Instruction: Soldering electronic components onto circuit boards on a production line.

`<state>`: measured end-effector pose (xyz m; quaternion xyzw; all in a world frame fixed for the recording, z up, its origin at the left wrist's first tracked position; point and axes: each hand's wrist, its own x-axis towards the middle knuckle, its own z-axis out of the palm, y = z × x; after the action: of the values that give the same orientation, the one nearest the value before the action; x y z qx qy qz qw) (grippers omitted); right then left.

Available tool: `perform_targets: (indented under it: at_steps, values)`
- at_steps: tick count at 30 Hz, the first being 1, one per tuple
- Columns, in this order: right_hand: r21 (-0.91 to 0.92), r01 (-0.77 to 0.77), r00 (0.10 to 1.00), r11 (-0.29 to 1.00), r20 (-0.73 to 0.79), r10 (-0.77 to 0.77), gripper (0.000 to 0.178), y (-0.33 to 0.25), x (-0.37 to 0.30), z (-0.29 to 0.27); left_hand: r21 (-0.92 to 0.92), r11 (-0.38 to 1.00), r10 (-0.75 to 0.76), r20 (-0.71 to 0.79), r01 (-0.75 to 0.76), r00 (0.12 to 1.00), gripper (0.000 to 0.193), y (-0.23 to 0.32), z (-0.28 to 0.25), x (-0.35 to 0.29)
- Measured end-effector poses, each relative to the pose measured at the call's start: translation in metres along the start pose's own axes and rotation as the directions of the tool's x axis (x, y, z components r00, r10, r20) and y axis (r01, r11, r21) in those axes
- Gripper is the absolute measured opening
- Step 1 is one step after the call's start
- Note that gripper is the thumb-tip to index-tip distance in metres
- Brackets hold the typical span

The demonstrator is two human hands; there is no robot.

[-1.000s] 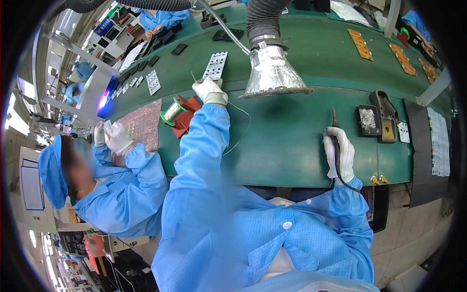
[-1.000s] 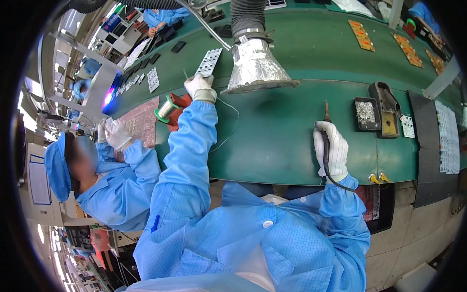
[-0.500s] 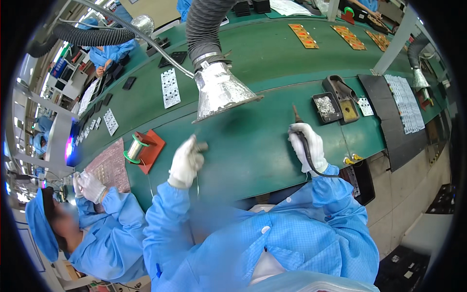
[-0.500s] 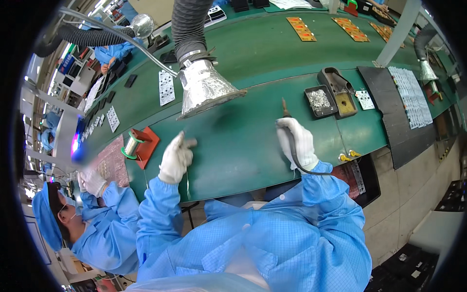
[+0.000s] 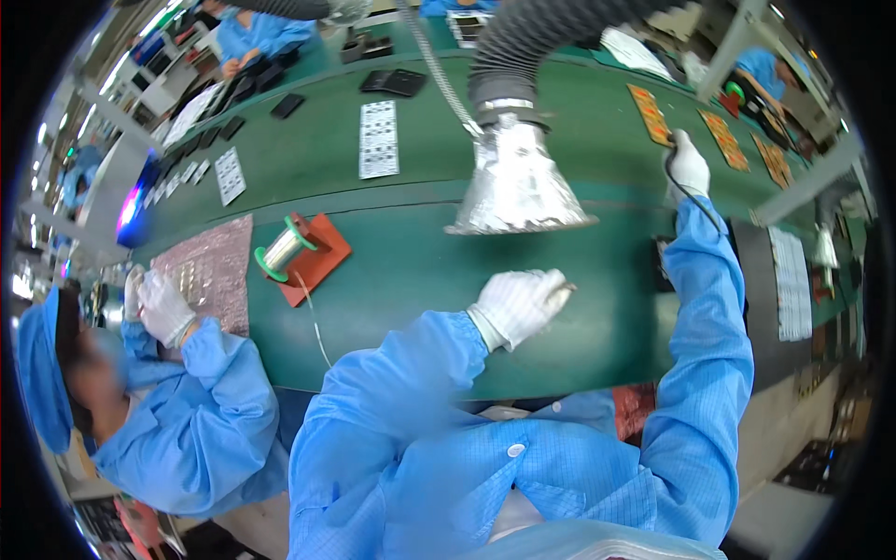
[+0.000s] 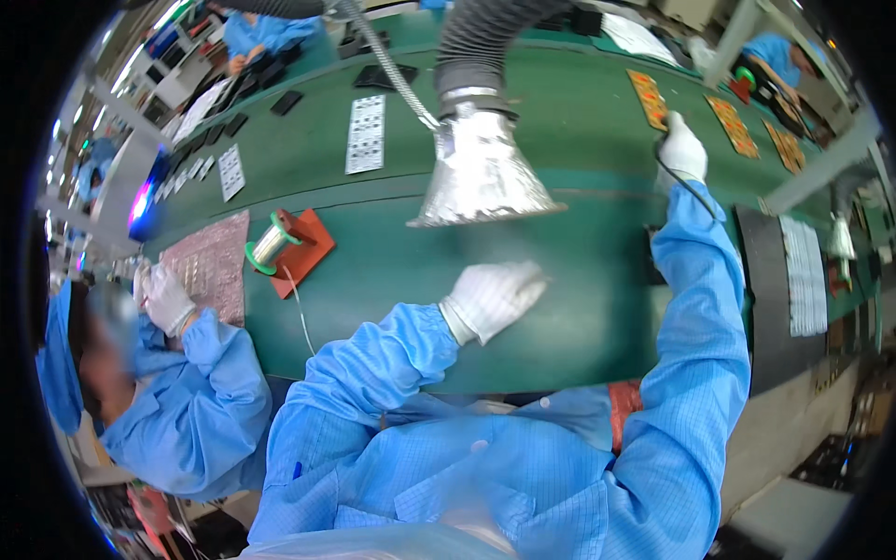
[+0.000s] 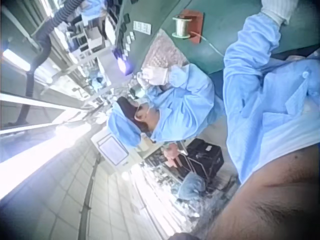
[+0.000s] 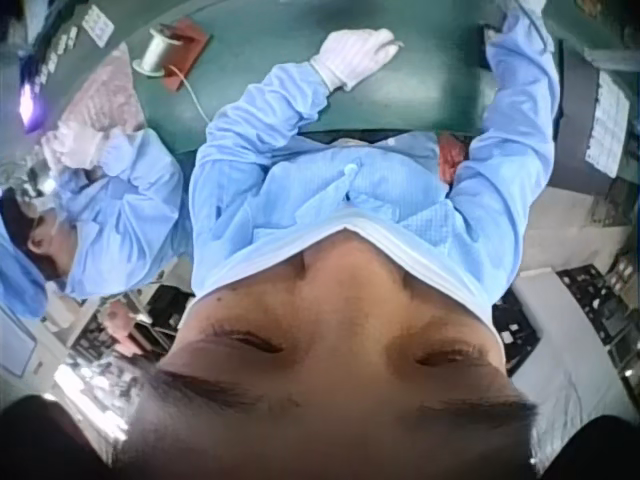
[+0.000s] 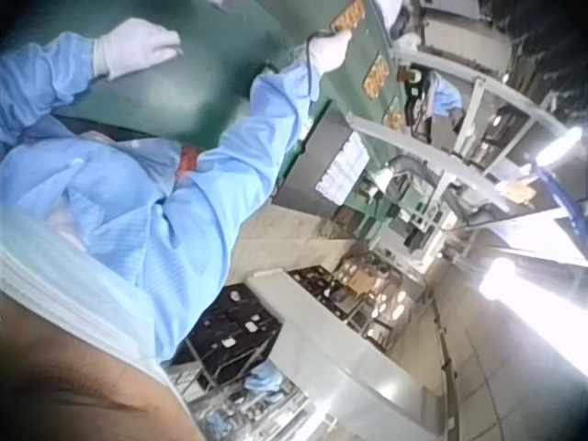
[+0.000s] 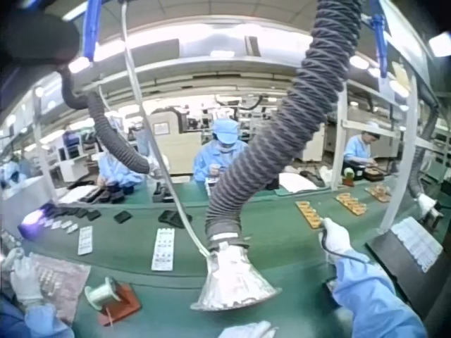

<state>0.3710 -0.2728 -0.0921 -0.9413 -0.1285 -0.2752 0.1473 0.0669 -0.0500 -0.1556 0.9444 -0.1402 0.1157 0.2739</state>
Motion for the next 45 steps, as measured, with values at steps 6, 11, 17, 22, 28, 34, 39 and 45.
perform_targets:
  at_steps: [6, 11, 17, 22, 28, 34, 39, 45]
  values:
    - [0.186, -0.271, 0.958, 0.944, 0.149, 0.246, 0.03, 0.032, 0.062, 0.093, -0.084, 0.996, 0.024, -0.157, -0.038, 0.987, 0.018, -0.006, -0.012, -0.004]
    - [-0.051, -0.204, 0.97, 0.978, 0.122, 0.209, 0.029, 0.071, 0.097, 0.158, -0.124, 0.99, -0.086, -0.094, 0.074, 0.992, 0.022, -0.009, -0.01, -0.003]
    - [-0.108, -0.221, 0.958, 0.969, 0.162, 0.237, 0.032, 0.126, 0.124, 0.211, -0.202, 0.979, -0.043, -0.169, 0.008, 0.985, 0.024, -0.013, -0.002, -0.003]
    - [-0.166, -0.227, 0.92, 0.96, 0.285, 0.267, 0.032, 0.134, 0.149, 0.201, -0.182, 0.983, -0.058, -0.186, 0.024, 0.981, 0.024, -0.012, 0.001, -0.003]
    - [-0.715, 0.035, 0.849, 0.698, -0.347, -0.399, 0.017, 0.119, 0.163, 0.148, -0.14, 0.988, -0.069, -0.06, 0.06, 0.996, 0.022, -0.009, -0.007, -0.003]
    - [0.034, 0.002, 0.993, 0.999, -0.115, 0.002, 0.034, 0.106, 0.16, 0.021, -0.165, 0.986, -0.036, -0.268, -0.009, 0.963, 0.022, -0.011, -0.003, -0.002]
    - [0.497, 0.124, 0.981, 0.859, -0.19, -0.031, 0.036, 0.071, 0.02, -0.087, -0.125, 0.991, 0.013, -0.254, -0.047, 0.967, 0.025, -0.014, 0.002, -0.005]
    - [0.616, 0.093, 0.94, 0.782, -0.313, 0.134, 0.037, 0.0, -0.181, -0.114, 0.084, 0.988, 0.142, -0.162, -0.129, 0.977, 0.026, -0.011, -0.005, -0.003]
